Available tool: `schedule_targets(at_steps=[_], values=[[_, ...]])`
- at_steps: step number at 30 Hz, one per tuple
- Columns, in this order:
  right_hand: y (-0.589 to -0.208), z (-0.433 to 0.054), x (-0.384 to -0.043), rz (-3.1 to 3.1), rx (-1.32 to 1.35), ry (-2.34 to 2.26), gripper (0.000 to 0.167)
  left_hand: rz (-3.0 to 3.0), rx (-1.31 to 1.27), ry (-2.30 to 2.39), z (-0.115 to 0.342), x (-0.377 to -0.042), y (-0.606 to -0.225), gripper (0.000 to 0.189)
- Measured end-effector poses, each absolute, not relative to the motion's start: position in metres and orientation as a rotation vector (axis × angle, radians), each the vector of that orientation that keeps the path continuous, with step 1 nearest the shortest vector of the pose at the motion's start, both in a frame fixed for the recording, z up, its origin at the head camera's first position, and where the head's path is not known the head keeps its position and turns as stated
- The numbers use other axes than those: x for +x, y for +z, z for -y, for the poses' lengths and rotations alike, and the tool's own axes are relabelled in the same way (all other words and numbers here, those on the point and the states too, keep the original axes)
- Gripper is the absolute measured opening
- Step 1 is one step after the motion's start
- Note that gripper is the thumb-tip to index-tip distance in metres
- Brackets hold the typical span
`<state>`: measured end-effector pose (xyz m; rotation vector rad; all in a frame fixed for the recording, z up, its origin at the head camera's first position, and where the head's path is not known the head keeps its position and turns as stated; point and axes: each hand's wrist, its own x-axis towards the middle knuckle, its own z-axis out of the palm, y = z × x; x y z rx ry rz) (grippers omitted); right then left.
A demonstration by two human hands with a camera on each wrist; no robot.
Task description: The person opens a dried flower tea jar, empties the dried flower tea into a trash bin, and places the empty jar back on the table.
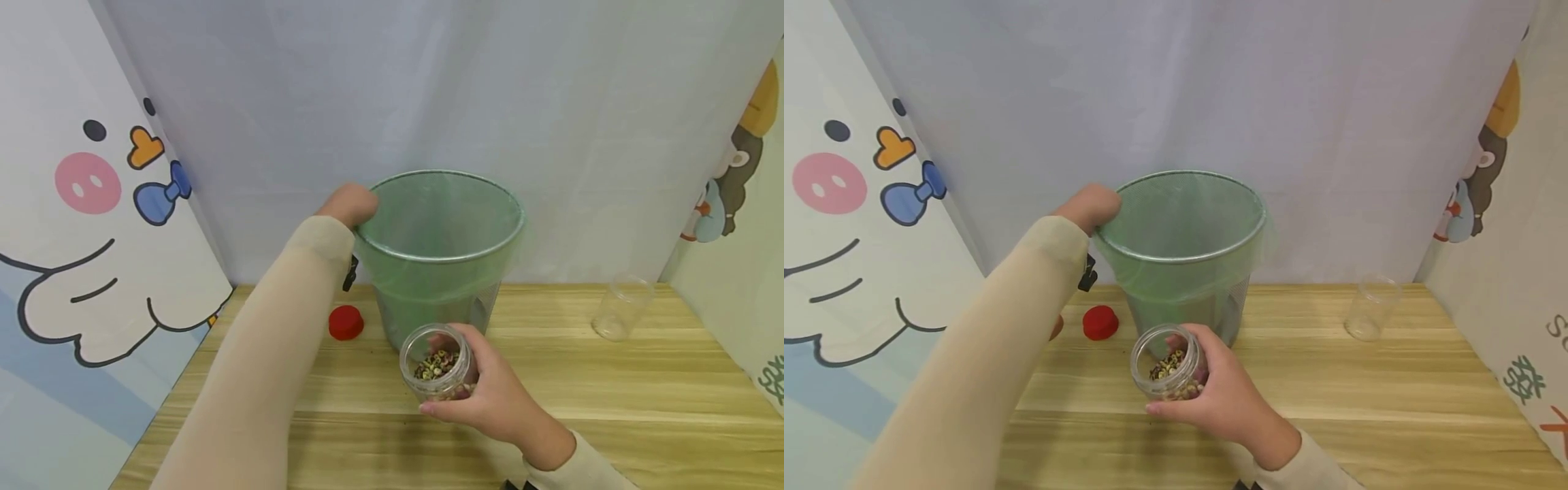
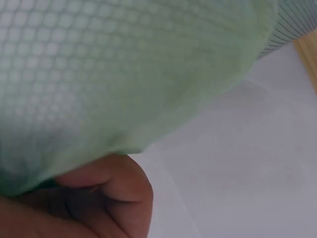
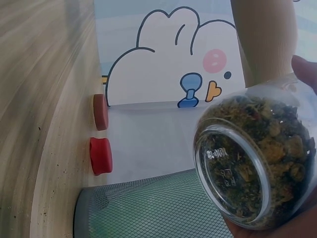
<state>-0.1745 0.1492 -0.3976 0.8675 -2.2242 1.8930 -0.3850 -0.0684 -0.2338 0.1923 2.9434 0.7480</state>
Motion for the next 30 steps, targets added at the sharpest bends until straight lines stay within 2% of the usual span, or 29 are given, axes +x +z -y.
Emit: schedule_targets(at_steps=[8,14,30], values=[[-0.397,-0.150,-0.173,2.212,0.879,1.883,0.083,-2.892,0.106,0.746,0.061,-0.382,-0.232,0.032],[-0.398,-0.150,-0.174,2.203,0.887,1.883,0.083,-2.937,0.136,0.587,0.059,-0.383,-0.234,0.040],[-0.395,-0.150,-0.172,2.219,0.851,1.890,0.083,-2.991,0.047,0.560,0.056,-0.376,-0.239,0.040]])
